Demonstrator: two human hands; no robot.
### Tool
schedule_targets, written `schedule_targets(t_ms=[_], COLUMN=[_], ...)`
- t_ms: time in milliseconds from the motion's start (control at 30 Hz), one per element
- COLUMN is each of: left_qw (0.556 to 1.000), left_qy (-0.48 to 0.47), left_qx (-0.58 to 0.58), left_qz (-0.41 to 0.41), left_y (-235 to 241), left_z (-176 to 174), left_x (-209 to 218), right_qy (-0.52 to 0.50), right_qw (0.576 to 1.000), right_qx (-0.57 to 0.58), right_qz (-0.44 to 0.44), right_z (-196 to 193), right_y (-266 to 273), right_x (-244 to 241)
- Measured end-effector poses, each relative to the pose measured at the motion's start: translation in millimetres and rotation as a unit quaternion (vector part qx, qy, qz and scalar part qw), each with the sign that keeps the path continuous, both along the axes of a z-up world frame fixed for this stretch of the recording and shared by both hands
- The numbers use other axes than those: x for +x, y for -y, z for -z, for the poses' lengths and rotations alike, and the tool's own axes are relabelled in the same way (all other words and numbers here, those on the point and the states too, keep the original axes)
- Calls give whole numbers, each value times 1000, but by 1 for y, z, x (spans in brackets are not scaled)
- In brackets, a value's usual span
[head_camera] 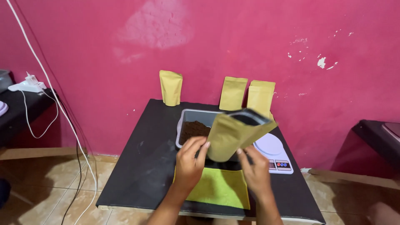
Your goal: Filling yellow pouches with ground coffee using a spoon, weighing them on a scale, and folding the tops.
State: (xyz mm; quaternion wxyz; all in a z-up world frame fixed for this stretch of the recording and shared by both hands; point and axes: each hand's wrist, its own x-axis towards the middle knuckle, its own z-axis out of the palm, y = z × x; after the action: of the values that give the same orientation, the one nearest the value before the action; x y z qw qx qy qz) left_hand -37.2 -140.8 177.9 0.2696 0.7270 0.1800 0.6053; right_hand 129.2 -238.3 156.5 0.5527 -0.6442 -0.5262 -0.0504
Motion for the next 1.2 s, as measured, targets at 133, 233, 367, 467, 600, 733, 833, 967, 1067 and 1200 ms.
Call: schedule_targets(t_ms=[133,233,367,467,600,733,833,967,1067,1200], left_qw=[1000,998,975,963,956,965,968,967,969,968], left_qy=[-2,-51,-177,-248,-215,-211,-198,-209,-208,-207], left_qx=[15,-36,-93,-94,-199,-150,-146,-140,-123,-137], left_qz=[-16,-16,-93,-48,-26,-36,-40,-42,-47,-45], left_y=[-3,-10,-78,-72,-46,-33,-29,-30,-29,-22], left_z=[1,78,303,307,248,225,214,214,211,190], left_x=[2,4,44,33,18,8,6,5,5,1], right_qy=[1,-43,97,39,-56,-7,-33,-32,-22,-17], right_qw=[1000,997,985,989,977,982,982,979,982,985], right_qx=[4,-67,-144,-140,-207,-188,-183,-201,-184,-171], right_qz=[23,14,4,15,3,5,4,0,-21,-29], right_z=[8,86,289,288,224,198,173,176,163,136], right_y=[-4,-12,-53,-41,-25,-13,-8,-7,-6,-4], right_x=[8,19,91,81,49,30,16,19,14,2])
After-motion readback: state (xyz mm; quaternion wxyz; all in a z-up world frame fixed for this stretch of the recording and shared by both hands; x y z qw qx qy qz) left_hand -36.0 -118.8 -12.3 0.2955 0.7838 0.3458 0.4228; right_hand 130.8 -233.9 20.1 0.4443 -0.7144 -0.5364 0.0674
